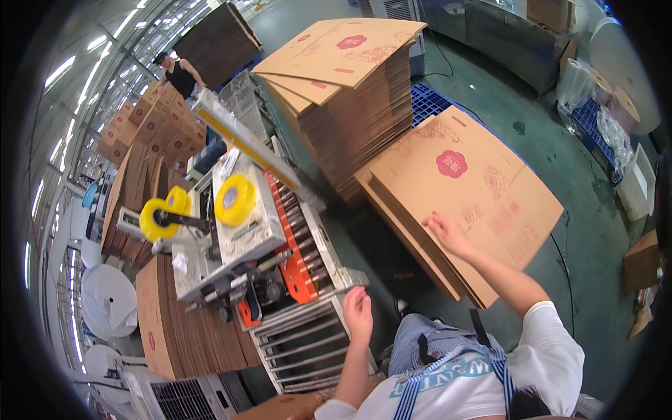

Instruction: The person packs pink rectangular packages into cardboard boxes on a metal table. They arrange the items, place bubble wrap inside, and close the boxes. The person also moves a large white bag and retrieves flat cardboard pieces from a nearby stack.

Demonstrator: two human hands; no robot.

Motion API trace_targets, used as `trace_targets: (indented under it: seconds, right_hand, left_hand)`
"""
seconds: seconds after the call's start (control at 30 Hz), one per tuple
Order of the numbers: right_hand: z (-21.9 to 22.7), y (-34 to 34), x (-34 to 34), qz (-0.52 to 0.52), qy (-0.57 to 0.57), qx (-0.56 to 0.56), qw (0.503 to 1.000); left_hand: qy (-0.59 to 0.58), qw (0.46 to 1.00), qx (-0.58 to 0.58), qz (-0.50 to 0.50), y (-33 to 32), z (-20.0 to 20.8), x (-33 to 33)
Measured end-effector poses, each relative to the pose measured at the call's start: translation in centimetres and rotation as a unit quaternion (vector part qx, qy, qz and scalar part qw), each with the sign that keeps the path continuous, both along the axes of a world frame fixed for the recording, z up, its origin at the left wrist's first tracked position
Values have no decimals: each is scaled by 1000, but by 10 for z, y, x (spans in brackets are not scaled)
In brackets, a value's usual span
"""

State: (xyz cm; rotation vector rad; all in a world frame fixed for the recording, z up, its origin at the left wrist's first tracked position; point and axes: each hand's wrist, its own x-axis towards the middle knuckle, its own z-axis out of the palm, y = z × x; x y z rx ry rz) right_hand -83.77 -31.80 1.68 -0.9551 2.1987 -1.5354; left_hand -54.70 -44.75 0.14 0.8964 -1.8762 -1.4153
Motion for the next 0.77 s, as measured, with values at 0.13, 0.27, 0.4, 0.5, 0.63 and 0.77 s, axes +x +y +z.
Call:
trace_targets:
  seconds: [0.13,0.27,0.4,0.5,0.63,0.77]
  right_hand:
    - [52,-127,-140,-3,-196,-77,978]
    - [137,-282,-232,-131,-462,-252,840]
    - [109,-386,-259,-86,-399,-326,853]
    - [119,-418,-205,-133,-471,-316,813]
    - [80,-398,-206,82,-462,-212,857]
    - [-43,-313,-336,-153,-213,-86,961]
  left_hand:
    - [18,1000,-19,10,-138,-45,-126]
    - [20,996,-43,72,-294,-62,-237]
    - [37,979,180,93,-424,-54,-320]
    - [42,933,347,87,-475,-51,-371]
    - [54,885,456,-71,-535,-96,-377]
    - [167,782,595,-77,-530,-125,-388]
